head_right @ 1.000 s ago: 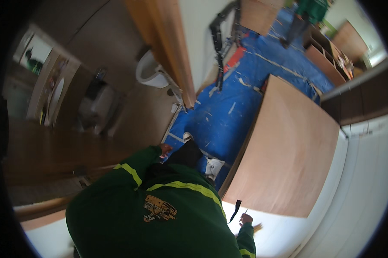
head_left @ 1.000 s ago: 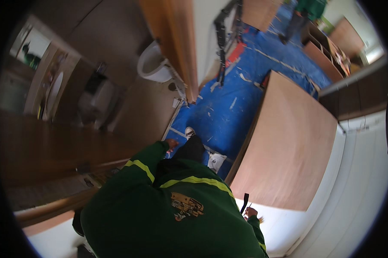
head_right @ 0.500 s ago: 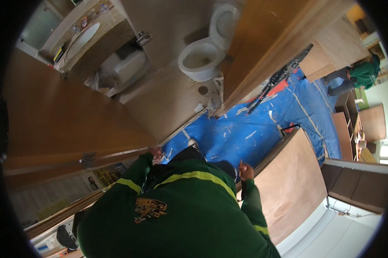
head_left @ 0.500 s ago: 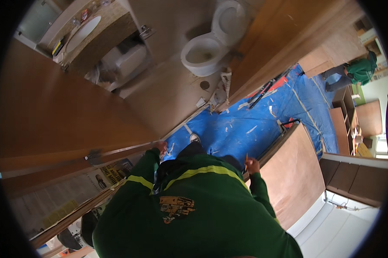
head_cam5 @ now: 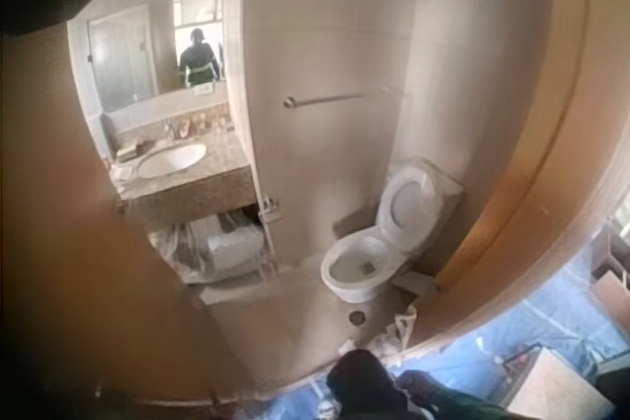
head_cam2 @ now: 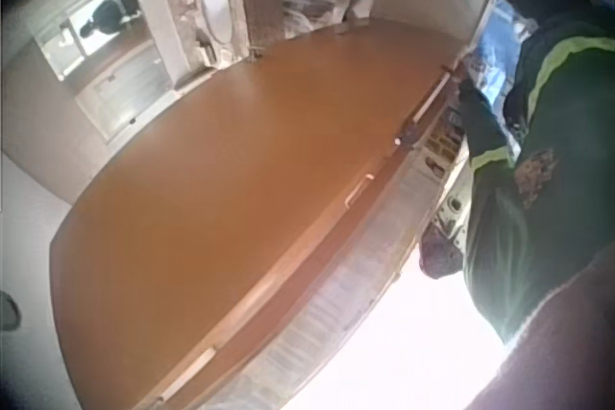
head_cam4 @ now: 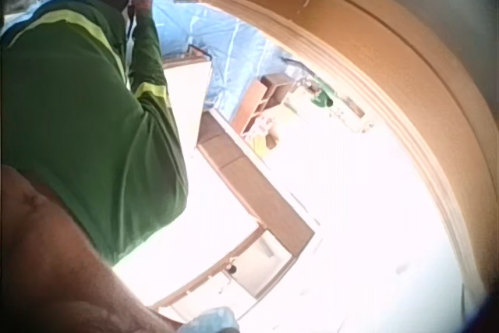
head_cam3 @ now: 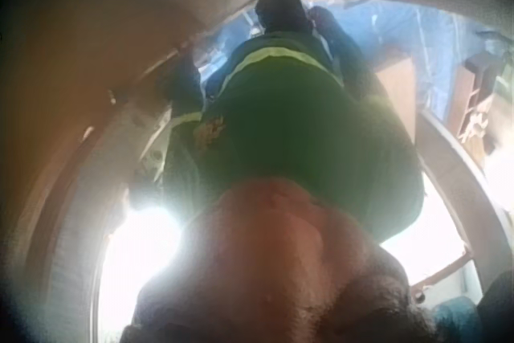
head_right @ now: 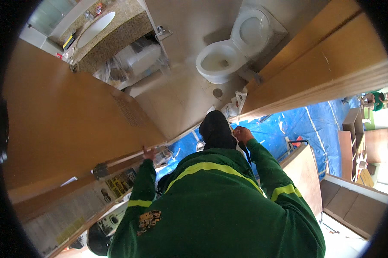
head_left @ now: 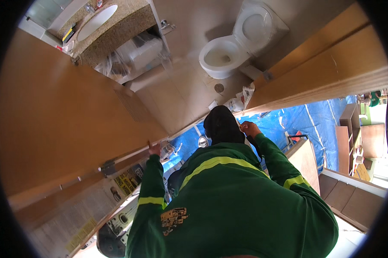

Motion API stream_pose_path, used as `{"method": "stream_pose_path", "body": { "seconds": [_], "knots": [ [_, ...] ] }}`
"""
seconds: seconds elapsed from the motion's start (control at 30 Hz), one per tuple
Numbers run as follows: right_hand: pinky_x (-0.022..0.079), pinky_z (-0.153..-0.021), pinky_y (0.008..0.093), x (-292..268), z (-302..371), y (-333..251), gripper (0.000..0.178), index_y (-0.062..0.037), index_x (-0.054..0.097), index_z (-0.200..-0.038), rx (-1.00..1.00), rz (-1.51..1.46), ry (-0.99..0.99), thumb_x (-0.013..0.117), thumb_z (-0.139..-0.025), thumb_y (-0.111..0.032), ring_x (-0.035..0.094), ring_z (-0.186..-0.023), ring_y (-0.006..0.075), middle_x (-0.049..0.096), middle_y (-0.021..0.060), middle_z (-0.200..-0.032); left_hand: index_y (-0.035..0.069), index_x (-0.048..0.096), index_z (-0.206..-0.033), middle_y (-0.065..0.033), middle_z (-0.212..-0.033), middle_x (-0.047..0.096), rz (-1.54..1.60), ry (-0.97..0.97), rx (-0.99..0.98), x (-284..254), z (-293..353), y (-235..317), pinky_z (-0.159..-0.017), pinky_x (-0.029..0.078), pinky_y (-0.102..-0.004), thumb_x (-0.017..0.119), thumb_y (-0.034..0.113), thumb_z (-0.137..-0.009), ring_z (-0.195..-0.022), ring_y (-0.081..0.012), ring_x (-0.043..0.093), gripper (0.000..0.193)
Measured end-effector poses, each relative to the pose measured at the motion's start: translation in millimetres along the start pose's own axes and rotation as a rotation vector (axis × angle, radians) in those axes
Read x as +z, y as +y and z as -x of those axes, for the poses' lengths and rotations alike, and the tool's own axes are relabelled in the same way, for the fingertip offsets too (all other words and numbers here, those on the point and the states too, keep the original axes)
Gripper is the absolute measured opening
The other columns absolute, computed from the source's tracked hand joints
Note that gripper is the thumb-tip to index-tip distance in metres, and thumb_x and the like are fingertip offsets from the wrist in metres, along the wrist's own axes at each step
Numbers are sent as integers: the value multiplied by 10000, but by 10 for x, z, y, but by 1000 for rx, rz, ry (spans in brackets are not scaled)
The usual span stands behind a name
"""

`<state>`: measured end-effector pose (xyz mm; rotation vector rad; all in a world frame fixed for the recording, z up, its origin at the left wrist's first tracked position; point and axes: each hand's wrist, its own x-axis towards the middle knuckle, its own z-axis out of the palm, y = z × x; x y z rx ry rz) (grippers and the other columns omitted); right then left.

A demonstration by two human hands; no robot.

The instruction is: The person positions a large plywood panel against a wall-mounted cabinet frame, marks alignment lines with a pencil, and uses a hammer to tap the panel into place. They then retrieve a broom and a wooden trim piece, placing the trim along the panel edge before moving to another cabinet section.

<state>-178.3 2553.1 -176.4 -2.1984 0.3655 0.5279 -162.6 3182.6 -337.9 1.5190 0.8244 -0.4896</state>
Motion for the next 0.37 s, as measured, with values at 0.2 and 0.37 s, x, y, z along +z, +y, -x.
{"method": "stream_pose_path", "body": {
  "seconds": [0.2,0.37],
  "knots": [
    [464,-507,348,236,-883,1143,292,-59,722,-770,448,-663,-329,633,-874,-317,619,-561,232,668,76,-673,55,588,-1248,-92,-860,688,1,-263,-48,430,270,-340,-663,539,-408,635,509,-944,-672,-234,617,549],
    [487,-509,383,442,-263,1548,205,-75,685,-733,433,-587,-301,675,-866,-231,622,-564,237,643,76,-634,55,606,-1233,-91,-897,701,-371,-286,-195,1151,8,486,-686,538,-394,620,482,-965,-717,-215,628,505]
  ]
}}
